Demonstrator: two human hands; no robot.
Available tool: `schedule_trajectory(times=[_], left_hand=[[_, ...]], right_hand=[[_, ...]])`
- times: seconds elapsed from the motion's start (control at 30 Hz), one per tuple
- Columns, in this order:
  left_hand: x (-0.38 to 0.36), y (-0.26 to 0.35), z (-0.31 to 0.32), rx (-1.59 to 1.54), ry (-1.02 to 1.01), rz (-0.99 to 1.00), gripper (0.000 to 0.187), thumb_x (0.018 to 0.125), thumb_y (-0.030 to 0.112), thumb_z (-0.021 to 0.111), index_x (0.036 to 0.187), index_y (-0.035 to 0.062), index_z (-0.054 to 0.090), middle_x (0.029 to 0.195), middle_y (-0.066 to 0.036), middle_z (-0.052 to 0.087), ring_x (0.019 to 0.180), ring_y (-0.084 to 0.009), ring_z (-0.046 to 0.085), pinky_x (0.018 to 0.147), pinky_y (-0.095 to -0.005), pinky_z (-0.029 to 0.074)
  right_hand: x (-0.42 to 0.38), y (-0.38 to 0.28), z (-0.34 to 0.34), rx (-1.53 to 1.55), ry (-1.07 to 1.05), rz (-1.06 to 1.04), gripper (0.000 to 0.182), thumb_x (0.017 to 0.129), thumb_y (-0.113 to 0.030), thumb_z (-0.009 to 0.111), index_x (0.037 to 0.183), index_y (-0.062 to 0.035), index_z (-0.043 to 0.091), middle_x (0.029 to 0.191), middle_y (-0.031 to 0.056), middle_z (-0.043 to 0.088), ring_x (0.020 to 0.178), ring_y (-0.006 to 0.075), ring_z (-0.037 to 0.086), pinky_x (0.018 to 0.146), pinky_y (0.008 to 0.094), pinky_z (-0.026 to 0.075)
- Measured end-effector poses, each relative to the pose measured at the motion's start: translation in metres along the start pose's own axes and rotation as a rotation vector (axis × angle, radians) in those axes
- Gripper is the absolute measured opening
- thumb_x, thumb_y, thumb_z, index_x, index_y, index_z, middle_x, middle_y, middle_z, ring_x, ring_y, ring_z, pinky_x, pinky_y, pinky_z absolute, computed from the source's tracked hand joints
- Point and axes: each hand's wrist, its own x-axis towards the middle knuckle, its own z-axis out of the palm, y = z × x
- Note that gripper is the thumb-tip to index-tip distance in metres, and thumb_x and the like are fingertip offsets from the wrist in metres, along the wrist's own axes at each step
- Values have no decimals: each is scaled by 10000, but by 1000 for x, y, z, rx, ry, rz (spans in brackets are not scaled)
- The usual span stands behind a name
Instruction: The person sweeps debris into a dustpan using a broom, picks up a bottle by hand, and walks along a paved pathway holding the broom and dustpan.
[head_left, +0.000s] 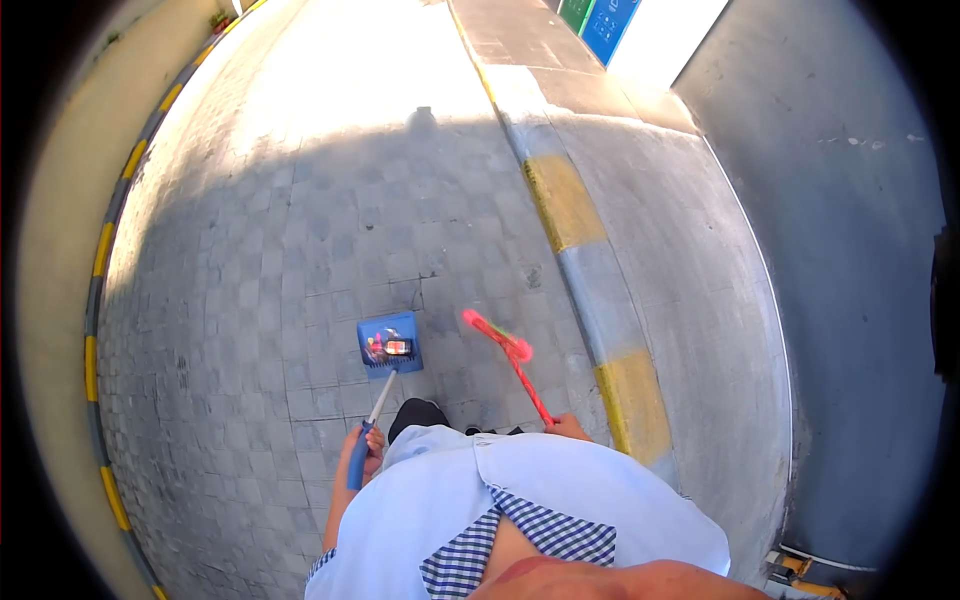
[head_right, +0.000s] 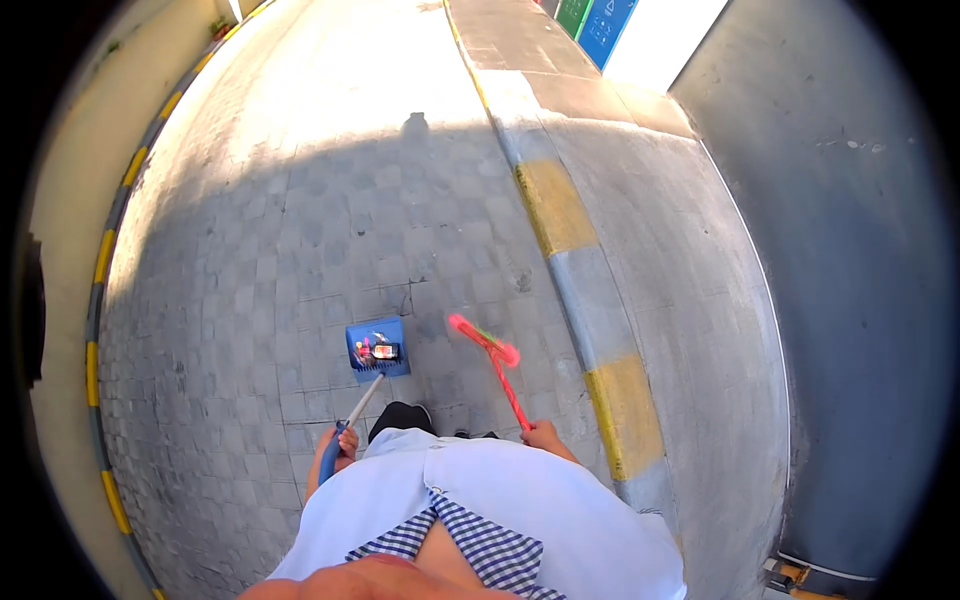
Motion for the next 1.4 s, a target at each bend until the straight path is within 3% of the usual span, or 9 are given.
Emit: schedule_trajectory(times=[0.13,0.4,0.6,0.7,0.87,1.07,1.2,1.27,1.4], left_hand=[[77,85,106,-3,49,60,261,848,246,548,888,-11,527,727,-37,535,608,-105,558,500,-210,496],[217,284,370,-8,-51,-101,242,837,216,569,879,-18,524,734,-47,534,628,-116,567,525,-221,515],[309,390,590,-39,-17,-40,248,840,227,562,892,-12,521,746,-43,533,629,-109,569,516,-215,519],[368,448,688,19,0,-1,263,832,231,575,902,-16,521,756,-44,536,622,-106,567,519,-220,522],[469,540,838,108,-147,-71,267,822,234,588,911,-11,528,770,-35,542,646,-103,569,543,-222,521],[549,612,1032,-53,-181,-20,278,848,244,581,938,-14,525,769,-33,533,662,-110,572,573,-239,528],[620,685,1139,5,-186,29,279,851,236,583,958,-15,526,779,-35,531,670,-112,570,578,-238,523],[669,733,1184,36,-164,29,284,846,239,591,960,-12,528,783,-33,530,673,-109,567,572,-233,517],[753,823,1289,85,-107,-44,298,827,244,617,968,-5,533,791,-29,528,676,-96,553,562,-216,497]], right_hand=[[113,-120,-43,-12,16,10,240,702,-208,675,832,-9,707,645,85,644,605,168,627,587,332,487],[307,-352,-109,50,57,37,259,718,-223,676,878,-22,711,652,85,648,624,173,631,590,343,480],[449,-511,-164,40,96,53,292,731,-248,681,927,-34,709,654,88,648,628,165,628,579,348,471],[545,-576,-201,-25,58,-38,308,740,-265,680,937,-28,705,632,79,630,579,143,594,548,340,457],[703,-748,-286,-47,58,-32,305,730,-258,681,922,-22,705,616,71,618,559,134,574,536,335,450],[846,-946,-376,9,-41,-41,274,690,-233,686,839,-4,700,582,56,593,536,121,546,520,325,437],[953,-1063,-416,20,-88,-37,313,713,-228,721,936,-9,702,641,47,614,554,101,555,521,294,440],[1002,-1112,-425,22,-21,-126,246,657,-219,694,765,1,678,583,52,594,537,117,556,508,313,435],[1102,-1218,-457,-26,-12,-52,258,657,-220,696,796,-2,690,589,59,600,553,127,576,530,311,452]])
